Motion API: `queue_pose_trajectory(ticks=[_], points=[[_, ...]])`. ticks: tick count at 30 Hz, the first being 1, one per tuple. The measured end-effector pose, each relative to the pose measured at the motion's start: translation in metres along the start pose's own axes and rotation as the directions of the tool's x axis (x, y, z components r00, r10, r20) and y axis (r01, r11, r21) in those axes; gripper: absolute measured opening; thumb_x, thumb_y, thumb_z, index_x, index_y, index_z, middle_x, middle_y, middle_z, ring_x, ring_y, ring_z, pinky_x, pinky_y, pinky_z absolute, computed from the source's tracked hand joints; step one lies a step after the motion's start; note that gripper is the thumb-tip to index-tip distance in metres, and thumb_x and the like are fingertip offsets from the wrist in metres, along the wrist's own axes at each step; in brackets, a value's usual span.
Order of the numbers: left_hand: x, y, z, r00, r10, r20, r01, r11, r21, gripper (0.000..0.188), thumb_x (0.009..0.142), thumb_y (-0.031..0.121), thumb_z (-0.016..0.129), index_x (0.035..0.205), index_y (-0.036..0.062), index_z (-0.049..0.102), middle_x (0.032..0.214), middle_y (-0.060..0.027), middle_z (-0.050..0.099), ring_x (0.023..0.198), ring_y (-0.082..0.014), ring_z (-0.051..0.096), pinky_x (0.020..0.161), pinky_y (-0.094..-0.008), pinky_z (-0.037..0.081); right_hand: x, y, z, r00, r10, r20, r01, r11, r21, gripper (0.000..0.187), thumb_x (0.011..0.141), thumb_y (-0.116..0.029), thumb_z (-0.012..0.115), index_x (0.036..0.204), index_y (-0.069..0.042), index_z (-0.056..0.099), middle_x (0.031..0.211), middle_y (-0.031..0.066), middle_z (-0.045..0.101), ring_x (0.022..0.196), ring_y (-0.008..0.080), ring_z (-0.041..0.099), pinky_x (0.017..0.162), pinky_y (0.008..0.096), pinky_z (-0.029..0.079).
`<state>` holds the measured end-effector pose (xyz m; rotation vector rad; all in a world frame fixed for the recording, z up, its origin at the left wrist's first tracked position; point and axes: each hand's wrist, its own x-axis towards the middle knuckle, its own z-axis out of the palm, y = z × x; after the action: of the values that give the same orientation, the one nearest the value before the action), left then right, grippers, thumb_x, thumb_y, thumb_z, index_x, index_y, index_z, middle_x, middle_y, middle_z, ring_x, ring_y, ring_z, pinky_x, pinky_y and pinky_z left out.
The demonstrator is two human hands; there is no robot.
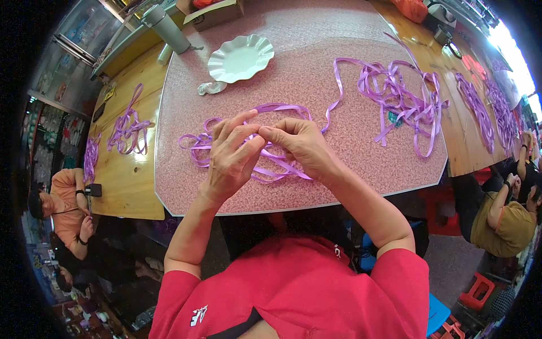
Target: Untangling and organizing purple ribbons on a table.
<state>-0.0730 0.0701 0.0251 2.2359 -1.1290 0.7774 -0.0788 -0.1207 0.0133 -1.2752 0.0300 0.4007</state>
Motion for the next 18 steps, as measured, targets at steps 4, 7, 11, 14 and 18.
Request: queue_pose_trajectory(ticks=[4, 7, 11, 14, 18], points=[[0.001, -0.001, 0.004, 0.998, -0.037, 0.055, 0.035, 0.999, 0.025, 0.02, 0.079, 0.003, 0.069, 0.096, 0.0061, 0.059, 0.107, -0.01, 0.059, 0.118, -0.0316, 0.056, 0.095, -0.0449, 0.04, 0.0, -0.007, 0.004, 0.999, -0.051, 0.012, 0.052, 0.996, -0.077, 0.022, 0.093, -0.03, 0.07, 0.091, -0.008, 0.07, 0.066, -0.0092, 0.05, 0.053, 0.0, 0.037, 0.047, 0.0191, 0.026], [-0.001, 0.004, 0.017, 0.985, -0.165, -0.054, 0.153, 0.973, -0.17, 0.019, 0.085, 0.003, 0.066, 0.1, 0.0056, 0.055, 0.107, -0.0135, 0.055, 0.112, -0.033, 0.055, 0.094, -0.0443, 0.041, 0.003, -0.006, 0.004, 0.998, -0.048, 0.04, 0.048, 0.999, -0.005, 0.026, 0.093, -0.031, 0.07, 0.093, -0.005, 0.071, 0.07, -0.0064, 0.057, 0.053, 0.0015, 0.043, 0.045, 0.019, 0.03], [-0.004, 0.013, 0.023, 0.945, -0.307, -0.112, 0.272, 0.93, -0.249, 0.017, 0.09, 0.006, 0.064, 0.103, 0.0048, 0.052, 0.11, -0.0154, 0.051, 0.106, -0.0325, 0.053, 0.092, -0.0417, 0.042, -0.001, 0.003, 0.013, 0.983, -0.183, -0.005, 0.183, 0.983, 0.022, 0.018, 0.098, -0.026, 0.063, 0.1, -0.008, 0.066, 0.069, -0.0092, 0.051, 0.055, -0.001, 0.037, 0.048, 0.0184, 0.027], [-0.005, 0.016, 0.023, 0.911, -0.404, -0.077, 0.354, 0.866, -0.353, 0.015, 0.093, 0.008, 0.062, 0.102, 0.0028, 0.052, 0.113, -0.0159, 0.049, 0.105, -0.0286, 0.05, 0.09, -0.0389, 0.043, -0.001, 0.005, 0.017, 0.949, -0.314, -0.039, 0.315, 0.949, 0.033, 0.015, 0.1, -0.022, 0.058, 0.105, -0.008, 0.063, 0.073, -0.0089, 0.051, 0.057, -0.0014, 0.038, 0.049, 0.018, 0.027], [-0.002, 0.019, 0.016, 0.763, -0.62, 0.182, 0.497, 0.383, -0.778, 0.01, 0.1, 0.013, 0.057, 0.102, 0.0041, 0.053, 0.105, -0.0079, 0.054, 0.1, -0.0173, 0.055, 0.089, -0.0309, 0.046, -0.004, 0.002, 0.016, 0.921, -0.389, 0.004, 0.389, 0.921, 0.023, 0.011, 0.101, -0.014, 0.053, 0.107, -0.007, 0.059, 0.081, -0.0069, 0.052, 0.063, 0.001, 0.044, 0.052, 0.0183, 0.033]])
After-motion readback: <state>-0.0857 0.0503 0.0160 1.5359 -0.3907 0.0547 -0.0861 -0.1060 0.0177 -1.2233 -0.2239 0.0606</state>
